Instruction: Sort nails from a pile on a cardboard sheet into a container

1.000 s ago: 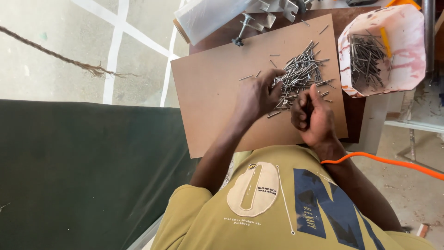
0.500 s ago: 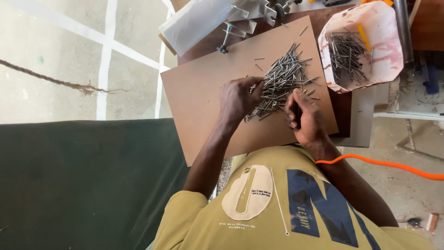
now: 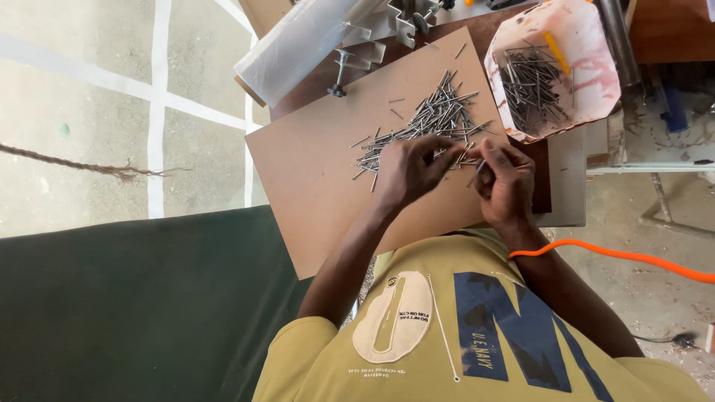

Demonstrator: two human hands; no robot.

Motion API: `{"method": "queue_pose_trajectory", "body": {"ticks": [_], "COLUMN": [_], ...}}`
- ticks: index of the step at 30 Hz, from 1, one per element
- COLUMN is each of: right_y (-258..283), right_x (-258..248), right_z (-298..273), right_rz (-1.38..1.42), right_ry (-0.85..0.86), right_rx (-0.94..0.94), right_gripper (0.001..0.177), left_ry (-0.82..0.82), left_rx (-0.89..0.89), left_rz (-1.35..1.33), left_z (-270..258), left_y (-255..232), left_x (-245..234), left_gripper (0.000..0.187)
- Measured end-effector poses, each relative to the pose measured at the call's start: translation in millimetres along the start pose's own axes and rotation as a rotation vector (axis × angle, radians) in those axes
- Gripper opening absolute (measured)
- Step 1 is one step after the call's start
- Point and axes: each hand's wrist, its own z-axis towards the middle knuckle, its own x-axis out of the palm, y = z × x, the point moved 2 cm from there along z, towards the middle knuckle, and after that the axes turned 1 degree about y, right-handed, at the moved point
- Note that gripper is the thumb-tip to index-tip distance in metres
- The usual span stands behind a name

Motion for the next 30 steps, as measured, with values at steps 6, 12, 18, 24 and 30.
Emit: {"method": "queue_pose_trajectory", "body": {"ticks": [6,12,18,24,30], "right_y": [2.4,7.6,3.2,1.7,6.3], "right_x": [-14.2,-16.1,-12.2,-12.5,-7.7], "right_z": [-0.4,-0.9,5.4,5.5,3.1], "right_rz": [0.065,0.038,0.027,0.047,-0.019], "right_ry": [0.046,0.047,0.040,0.079,0.163], "right_rx": [0.041,0.042,0.025,0.004,0.019], "right_gripper": [0.037,0.039,0.041,0.040,0.041], "left_ry": [0.059,0.153,0.218,0.141,-0.105], "left_rx": [0.140,0.072,0.031,-0.173,-0.186], "left_rz": [0.290,0.532,0.594,0.209,-0.464], "left_z": [55.4,79.3,69.6,54.2,41.5], "left_y": [8.2,60.6,60.7,26.3,82.6], "left_x": [0.5,40.4,22.6,-30.6,-24.3], "left_gripper": [0.039,0.021,0.026,0.019,0.010]}}
